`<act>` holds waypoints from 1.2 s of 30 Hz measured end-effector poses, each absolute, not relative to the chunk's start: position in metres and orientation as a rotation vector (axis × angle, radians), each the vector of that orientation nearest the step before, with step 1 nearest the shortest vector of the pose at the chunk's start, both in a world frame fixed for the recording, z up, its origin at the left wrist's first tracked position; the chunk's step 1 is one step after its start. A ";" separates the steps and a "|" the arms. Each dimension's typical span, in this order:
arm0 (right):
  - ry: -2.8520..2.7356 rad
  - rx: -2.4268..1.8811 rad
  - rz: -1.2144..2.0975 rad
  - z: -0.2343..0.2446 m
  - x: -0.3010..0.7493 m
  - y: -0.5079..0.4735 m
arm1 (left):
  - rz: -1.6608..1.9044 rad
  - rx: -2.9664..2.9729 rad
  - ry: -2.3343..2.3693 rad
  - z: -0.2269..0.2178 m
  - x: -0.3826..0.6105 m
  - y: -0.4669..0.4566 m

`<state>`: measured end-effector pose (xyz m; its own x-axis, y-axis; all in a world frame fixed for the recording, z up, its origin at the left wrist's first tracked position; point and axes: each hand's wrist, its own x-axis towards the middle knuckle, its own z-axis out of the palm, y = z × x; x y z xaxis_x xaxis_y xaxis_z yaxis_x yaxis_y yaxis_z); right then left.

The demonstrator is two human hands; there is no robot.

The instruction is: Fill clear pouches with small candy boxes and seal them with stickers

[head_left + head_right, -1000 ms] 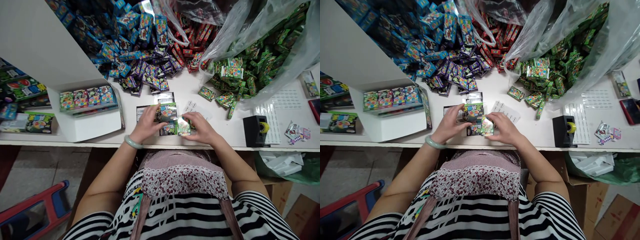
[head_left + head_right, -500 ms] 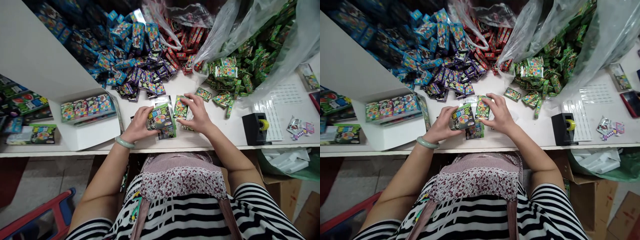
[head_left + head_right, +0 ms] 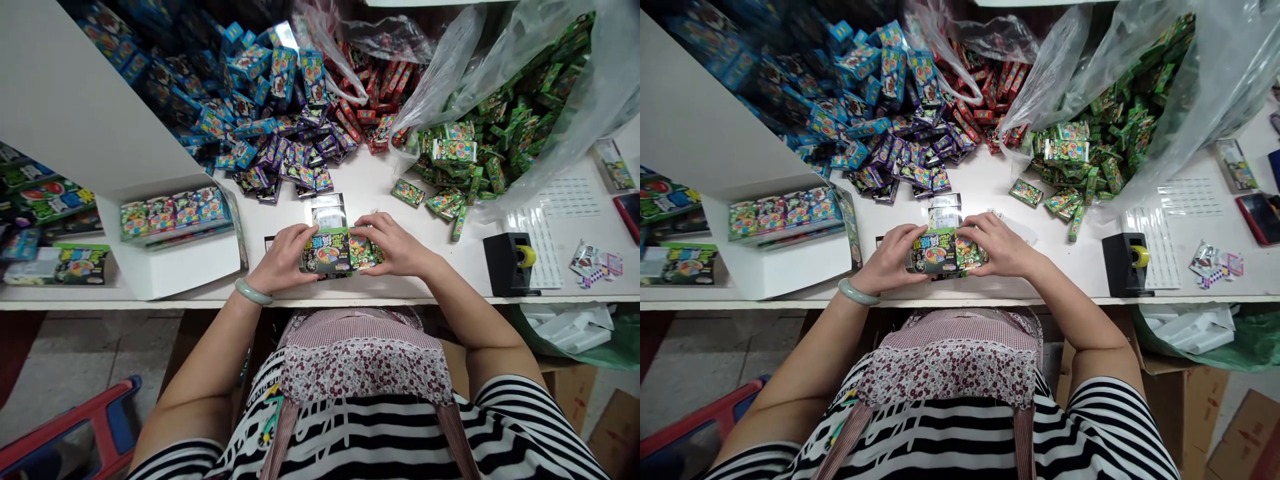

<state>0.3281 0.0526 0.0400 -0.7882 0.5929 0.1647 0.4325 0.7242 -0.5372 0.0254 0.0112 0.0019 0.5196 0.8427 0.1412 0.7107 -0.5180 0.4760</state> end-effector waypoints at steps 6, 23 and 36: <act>-2.626 -0.838 0.694 0.030 0.322 0.053 | 0.477 2.442 1.294 -0.001 0.026 0.005; -2.116 -1.042 0.922 0.028 0.295 0.091 | 0.713 2.268 1.486 -0.003 0.024 0.007; -1.521 -2.210 0.004 0.014 0.275 0.345 | 0.732 2.273 1.506 -0.005 0.001 0.004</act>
<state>0.2750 0.3449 0.0138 0.3902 0.8866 0.2485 0.8852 -0.2869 -0.3662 0.0014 0.0037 -0.0048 0.3141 0.9185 0.2401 0.7565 -0.3949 0.5212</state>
